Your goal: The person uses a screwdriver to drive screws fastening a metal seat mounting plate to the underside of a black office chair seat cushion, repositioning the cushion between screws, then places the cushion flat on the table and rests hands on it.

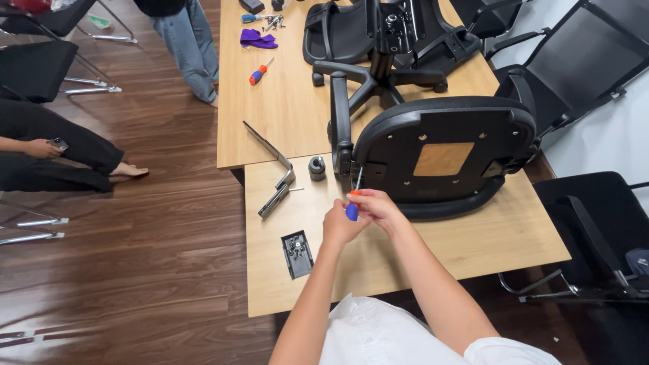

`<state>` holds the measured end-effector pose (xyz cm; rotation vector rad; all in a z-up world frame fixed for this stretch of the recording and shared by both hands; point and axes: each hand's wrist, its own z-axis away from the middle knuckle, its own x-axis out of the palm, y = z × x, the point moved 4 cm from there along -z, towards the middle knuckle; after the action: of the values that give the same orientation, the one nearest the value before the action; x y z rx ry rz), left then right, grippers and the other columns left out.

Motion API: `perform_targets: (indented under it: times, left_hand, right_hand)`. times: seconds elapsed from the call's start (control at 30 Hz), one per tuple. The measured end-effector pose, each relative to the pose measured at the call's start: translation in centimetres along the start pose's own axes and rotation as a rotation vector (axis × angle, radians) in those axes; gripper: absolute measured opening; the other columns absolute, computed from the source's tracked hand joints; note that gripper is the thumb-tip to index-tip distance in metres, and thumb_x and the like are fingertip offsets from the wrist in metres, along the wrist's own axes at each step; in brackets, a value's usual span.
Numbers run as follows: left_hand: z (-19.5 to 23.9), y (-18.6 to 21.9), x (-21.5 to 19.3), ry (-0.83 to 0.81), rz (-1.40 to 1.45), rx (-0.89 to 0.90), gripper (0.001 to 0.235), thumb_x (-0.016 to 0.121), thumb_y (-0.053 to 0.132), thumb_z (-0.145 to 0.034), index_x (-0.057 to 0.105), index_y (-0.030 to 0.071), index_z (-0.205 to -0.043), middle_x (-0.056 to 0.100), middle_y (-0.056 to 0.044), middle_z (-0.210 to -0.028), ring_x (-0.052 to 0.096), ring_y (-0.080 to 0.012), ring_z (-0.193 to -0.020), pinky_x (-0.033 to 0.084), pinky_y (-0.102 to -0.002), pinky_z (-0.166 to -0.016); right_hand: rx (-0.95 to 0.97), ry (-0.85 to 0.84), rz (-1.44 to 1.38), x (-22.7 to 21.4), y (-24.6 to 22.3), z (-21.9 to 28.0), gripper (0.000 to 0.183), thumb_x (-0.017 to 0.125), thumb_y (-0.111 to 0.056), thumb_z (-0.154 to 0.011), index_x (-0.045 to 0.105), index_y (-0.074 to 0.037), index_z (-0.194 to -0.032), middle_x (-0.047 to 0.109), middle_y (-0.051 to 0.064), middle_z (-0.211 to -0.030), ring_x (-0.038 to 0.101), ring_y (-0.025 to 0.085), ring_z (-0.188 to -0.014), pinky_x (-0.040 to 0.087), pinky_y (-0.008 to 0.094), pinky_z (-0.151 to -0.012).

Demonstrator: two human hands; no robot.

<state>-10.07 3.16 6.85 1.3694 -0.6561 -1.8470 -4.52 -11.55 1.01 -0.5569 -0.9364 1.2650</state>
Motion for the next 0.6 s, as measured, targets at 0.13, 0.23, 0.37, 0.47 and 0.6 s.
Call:
perform_targets:
  times: [0.13,0.23,0.37,0.47,0.6]
  left_hand:
    - [-0.6,-1.4,0.6,0.151,0.037,0.153,0.05,0.082,0.036,-0.072,0.066,0.005,-0.108,0.078,-0.015,-0.092,0.075,-0.0338,-0.088,0.059,-0.042,-0.079]
    - [-2.3,-3.1,0.8,0.135,0.132,0.174,0.041,0.084,0.028,-0.071,0.071,0.004,-0.102,0.075,-0.014,-0.084,0.075,-0.0303,-0.081,0.059,-0.041,-0.074]
    - [-3.2,-3.8,1.1,-0.336,0.787,-0.079,0.036,0.073,0.03,-0.08,0.073,0.002,-0.102,0.076,-0.009,-0.089,0.076,-0.0216,-0.077,0.062,-0.035,-0.07]
    - [-3.9,-3.7,1.4,-0.451,0.83,-0.179,0.043,0.07,0.041,-0.08,0.073,0.005,-0.104,0.072,-0.008,-0.093,0.075,-0.0189,-0.076,0.062,-0.034,-0.069]
    - [-2.8,-1.0,-1.1,0.013,-0.043,0.203,0.071,0.097,0.047,-0.06,0.067,0.0,-0.105,0.073,-0.02,-0.1,0.071,-0.0267,-0.087,0.058,-0.038,-0.076]
  right_hand:
    - [-0.012,-0.023,0.079,0.9,-1.9,2.2,0.033,0.079,-0.015,-0.094,0.066,0.002,-0.119,0.07,0.008,-0.101,0.067,0.017,-0.089,0.05,0.033,-0.078]
    - [0.084,-0.202,-0.123,1.7,-3.4,4.1,0.038,0.068,-0.02,-0.093,0.065,-0.006,-0.128,0.069,0.004,-0.102,0.071,0.016,-0.092,0.058,0.033,-0.087]
    - [0.069,-0.313,-0.076,0.9,-2.6,2.8,0.039,0.064,-0.011,-0.093,0.061,-0.008,-0.132,0.072,0.005,-0.11,0.069,0.015,-0.095,0.057,0.033,-0.089]
    - [0.038,-0.29,-0.044,0.3,-1.5,1.4,0.031,0.067,-0.013,-0.096,0.065,-0.007,-0.127,0.071,0.004,-0.106,0.066,0.013,-0.091,0.055,0.033,-0.086]
    - [-0.004,-0.245,0.028,1.4,-1.6,1.8,0.024,0.068,-0.021,-0.098,0.07,-0.002,-0.113,0.072,0.005,-0.102,0.07,0.012,-0.091,0.056,0.029,-0.086]
